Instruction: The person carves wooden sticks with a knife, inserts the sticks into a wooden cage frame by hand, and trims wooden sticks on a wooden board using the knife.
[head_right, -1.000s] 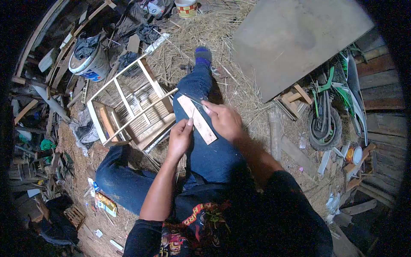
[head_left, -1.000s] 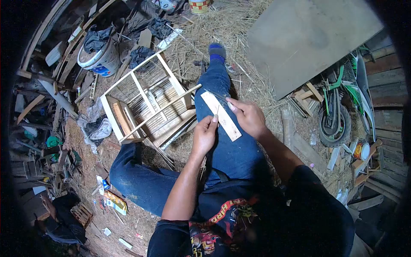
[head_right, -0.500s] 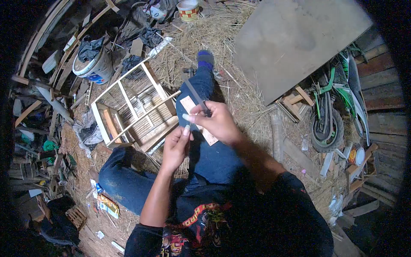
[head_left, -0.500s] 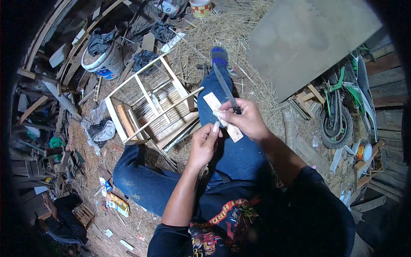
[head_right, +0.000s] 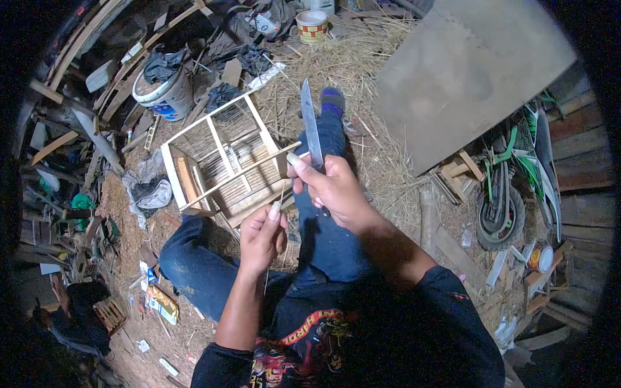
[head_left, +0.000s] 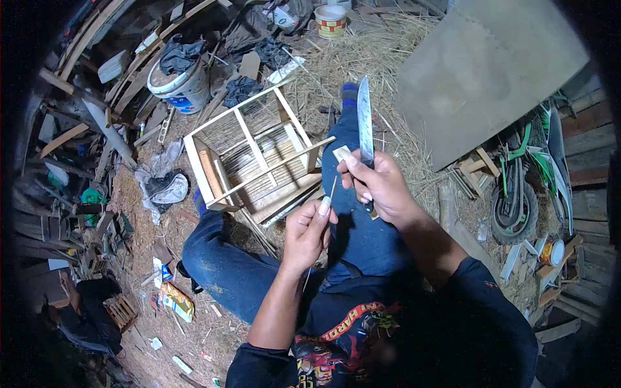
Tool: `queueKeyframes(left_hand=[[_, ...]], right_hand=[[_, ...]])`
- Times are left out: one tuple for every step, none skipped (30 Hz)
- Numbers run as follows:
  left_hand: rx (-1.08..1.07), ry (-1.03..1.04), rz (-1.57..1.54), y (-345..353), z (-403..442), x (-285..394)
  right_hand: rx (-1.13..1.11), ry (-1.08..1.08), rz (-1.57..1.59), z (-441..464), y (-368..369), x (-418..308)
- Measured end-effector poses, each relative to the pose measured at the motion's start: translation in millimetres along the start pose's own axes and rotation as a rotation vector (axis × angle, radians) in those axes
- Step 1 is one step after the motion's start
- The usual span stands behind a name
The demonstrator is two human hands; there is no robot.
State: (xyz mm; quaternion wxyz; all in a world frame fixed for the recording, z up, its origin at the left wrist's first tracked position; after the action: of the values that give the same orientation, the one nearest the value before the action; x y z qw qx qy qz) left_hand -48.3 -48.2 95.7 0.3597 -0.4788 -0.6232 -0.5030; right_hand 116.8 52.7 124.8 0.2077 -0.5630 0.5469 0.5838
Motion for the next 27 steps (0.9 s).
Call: queueKeyframes(left_hand=[[0.006, 0.006, 0.000, -2.8, -1.6, 1.5], [-0.011, -0.011, -0.022, -5.1, -3.6, 2.8], [-0.028, -0.028, -0.044, -7.0, -5.4, 4.0], [-0.024, -0.023, -0.045, -7.5, -7.3, 5.9], [-0.010, -0.015, -0.061, -6.9, -9.3, 8.0], [0.003, -0.007, -0.076, -7.0, -11.1, 9.3], [0.005, -0.004, -0.077, -8.1, -12.3, 9.9], [0.009, 0.003, -0.081, -9.4, -13.4, 10.6], [0.012, 0.011, -0.084, -10.9, -14.5, 11.3], [0.016, 0.014, -0.085, -12.5, -15.4, 11.4], [0.008, 0.018, -0.100, -14.3, -16.1, 11.0], [0.000, 0.022, -0.115, -15.7, -17.1, 11.0], [0.003, 0.024, -0.116, -16.5, -18.3, 12.3], [-0.008, 0.018, -0.144, -16.7, -19.7, 14.2], [-0.020, 0.011, -0.171, -16.8, -20.4, 15.3], [-0.020, 0.013, -0.173, -17.3, -20.9, 15.4], [-0.026, 0.000, -0.193, -18.1, -21.6, 15.5], [-0.032, -0.013, -0.212, -18.9, -22.2, 15.7], [-0.031, -0.009, -0.212, -18.9, -22.0, 14.8], [0.025, -0.001, -0.163, -18.3, -21.3, 12.8], [0.082, 0.008, -0.113, -17.4, -20.4, 10.9], [0.118, 0.066, -0.091, -15.9, -19.8, 9.7], [0.122, 0.068, -0.090, -16.8, -18.6, 6.7], [0.156, 0.080, -0.059, -19.0, -17.3, 3.3], [0.189, 0.091, -0.027, -20.9, -16.3, 1.7], [0.194, 0.111, -0.018, -21.7, -15.5, 1.4], [0.199, 0.113, -0.017, -22.8, -14.8, 0.2]], right_hand=[[-0.023, 0.005, 0.003, -1.2, 3.7, -1.1], [-0.048, -0.013, 0.000, -2.1, 7.0, 0.0], [-0.054, -0.013, -0.002, -2.8, 10.5, 0.9], [-0.065, -0.020, -0.010, -3.5, 14.5, 1.6], [-0.074, -0.027, -0.019, -4.3, 18.5, 2.0], [-0.081, -0.037, -0.002, -5.4, 23.1, 1.5], [-0.085, -0.037, -0.004, -5.3, 25.6, 0.9], [-0.086, -0.031, 0.002, -5.0, 28.0, 0.6], [-0.087, -0.025, 0.008, -4.6, 30.3, 0.8], [-0.092, -0.024, 0.006, -4.6, 32.1, 1.1], [-0.086, -0.025, 0.003, -4.8, 33.5, 1.6], [-0.079, -0.025, 0.000, -5.0, 34.9, 2.0], [-0.082, -0.025, -0.001, -4.5, 36.3, 2.5], [-0.089, -0.021, 0.001, -3.9, 37.3, 3.3], [-0.095, -0.019, 0.002, -3.3, 37.7, 4.0], [-0.096, -0.020, -0.001, -2.7, 37.6, 5.6], [-0.116, -0.027, -0.013, -1.8, 37.9, 8.5], [-0.137, -0.034, -0.025, -0.6, 38.5, 11.6], [-0.141, -0.036, -0.027, 0.6, 39.7, 16.2], [-0.111, -0.049, -0.041, 1.3, 41.5, 21.5], [-0.082, -0.062, -0.055, 1.6, 43.8, 24.2], [-0.062, -0.057, -0.087, 1.5, 46.5, 24.3], [-0.067, -0.057, -0.087, 1.4, 49.8, 26.0], [-0.019, -0.047, -0.067, 1.7, 53.4, 29.3], [0.029, -0.038, -0.046, 2.5, 57.5, 33.4], [0.072, -0.063, -0.057, 4.3, 61.9, 39.3], [0.066, -0.063, -0.056, 7.1, 64.3, 47.3]])
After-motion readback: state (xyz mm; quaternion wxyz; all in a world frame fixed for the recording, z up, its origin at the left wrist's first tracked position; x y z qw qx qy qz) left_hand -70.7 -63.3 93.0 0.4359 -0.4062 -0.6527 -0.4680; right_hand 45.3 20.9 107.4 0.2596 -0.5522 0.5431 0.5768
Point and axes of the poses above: each hand's wrist, its own z-axis towards the middle knuckle, its own y-axis out of the palm, x = y × z, the point moved 1 cm from there along z, towards the middle knuckle, and after that the axes turned 2 degrees about -y, right-handed, at the moved point
